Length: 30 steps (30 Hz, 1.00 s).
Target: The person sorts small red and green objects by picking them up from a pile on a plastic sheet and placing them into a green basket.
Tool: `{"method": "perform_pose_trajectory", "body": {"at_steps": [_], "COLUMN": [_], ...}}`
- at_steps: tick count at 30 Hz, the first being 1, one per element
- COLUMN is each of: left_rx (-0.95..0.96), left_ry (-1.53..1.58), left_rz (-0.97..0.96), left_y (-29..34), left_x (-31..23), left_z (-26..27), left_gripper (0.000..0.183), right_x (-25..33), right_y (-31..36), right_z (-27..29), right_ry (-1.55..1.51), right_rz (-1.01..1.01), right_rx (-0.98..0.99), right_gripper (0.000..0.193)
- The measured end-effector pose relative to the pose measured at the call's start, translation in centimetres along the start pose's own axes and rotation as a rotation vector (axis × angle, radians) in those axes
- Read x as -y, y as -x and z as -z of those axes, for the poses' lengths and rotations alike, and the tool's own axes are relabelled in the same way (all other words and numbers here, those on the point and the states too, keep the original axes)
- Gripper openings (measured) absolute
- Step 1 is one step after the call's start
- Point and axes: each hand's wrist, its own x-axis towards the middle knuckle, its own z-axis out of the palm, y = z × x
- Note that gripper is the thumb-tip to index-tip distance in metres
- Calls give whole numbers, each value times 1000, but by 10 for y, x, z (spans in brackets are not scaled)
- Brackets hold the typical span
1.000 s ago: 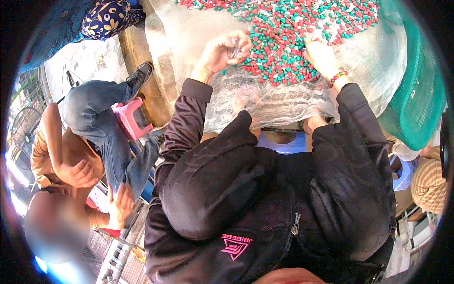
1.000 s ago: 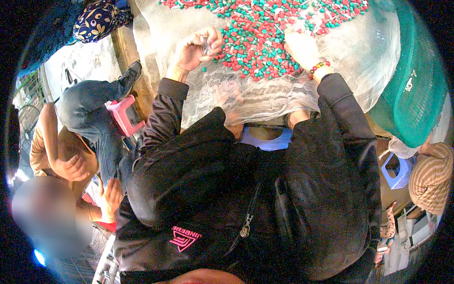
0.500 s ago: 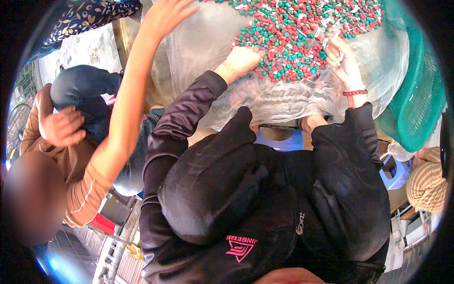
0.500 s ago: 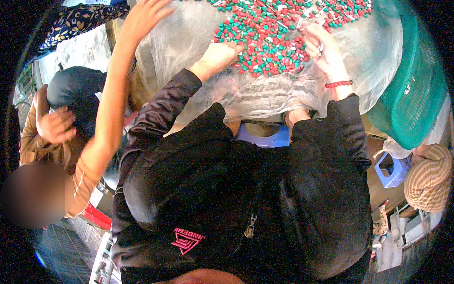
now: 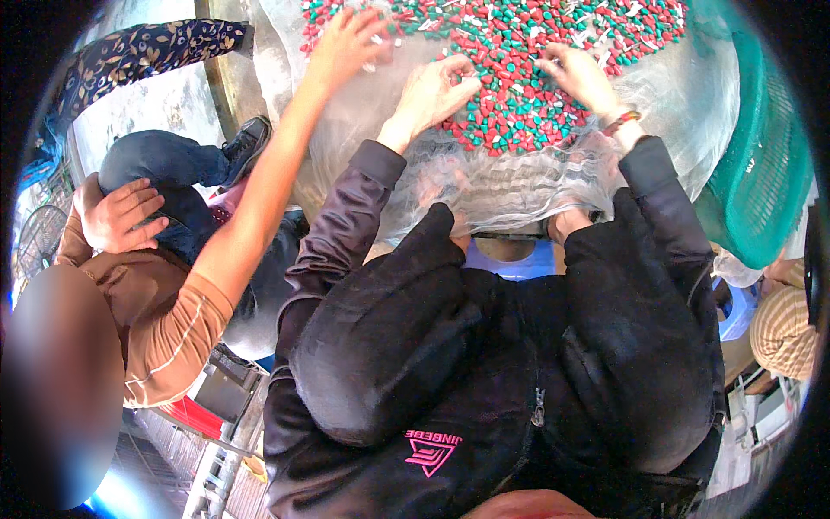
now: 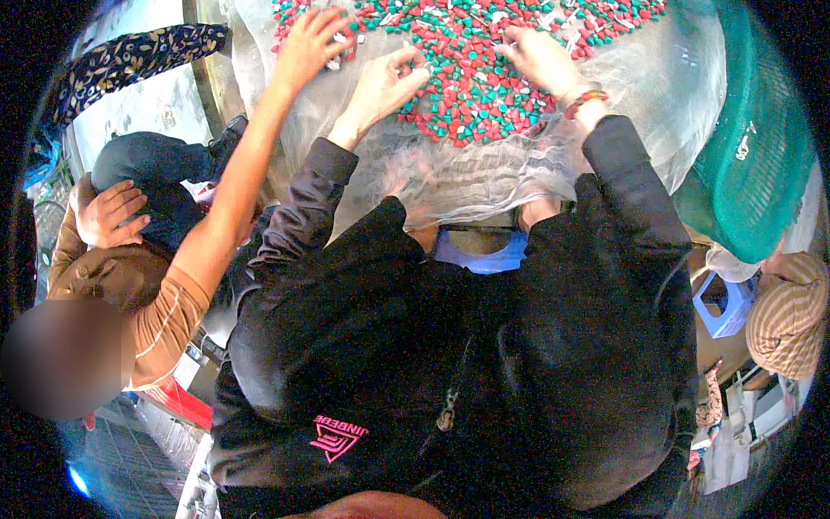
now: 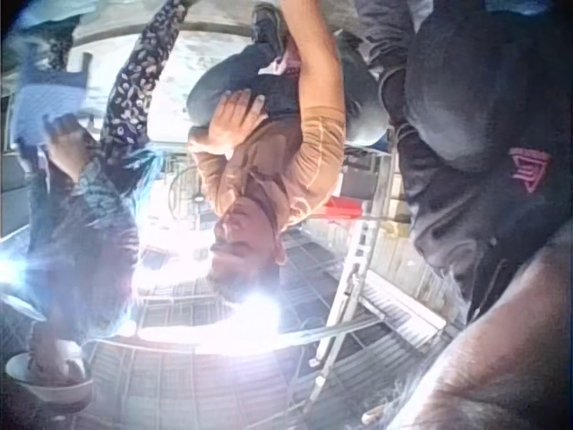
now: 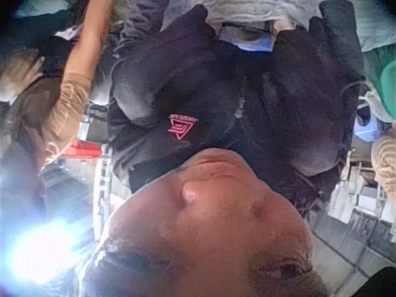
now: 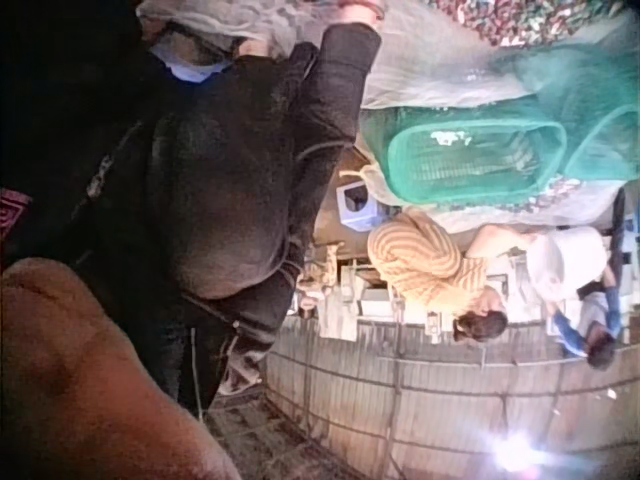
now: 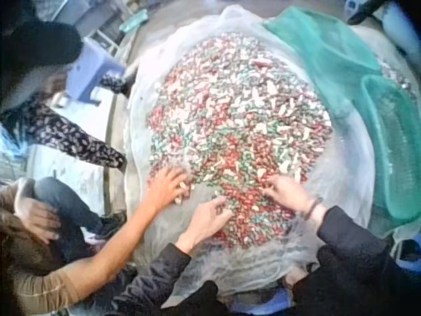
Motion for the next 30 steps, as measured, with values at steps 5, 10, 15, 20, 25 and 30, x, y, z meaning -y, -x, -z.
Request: {"method": "perform_pose_trajectory", "body": {"at_steps": [5,10,15,20,25,30], "left_rx": [-13,129,639,487,-171,-287], "left_ry": [-16,693,1736,1439,475,-193], "left_rz": [63,136,85,88,-485,-808], "left_y": [1,12,19,13,22,21], "left_x": [-3,-26,5,-45,-87,-78], "left_z": [13,13,-13,9,-1,-49], "left_gripper": [28,14,21,30,20,14], "right_x": [16,0,59,59,95,63], "right_y": [5,12,16,35,39,69], "right_z": [-15,-4,28,25,-4,-21], "right_ry": [408,-303,-1648,-1941,-1647,-1539], "right_rz": [55,-191,-890,-404,-395,-300], "right_rx": [124,34,-169,293,220,-70], "right_gripper": [19,18,33,24,28,39]}}
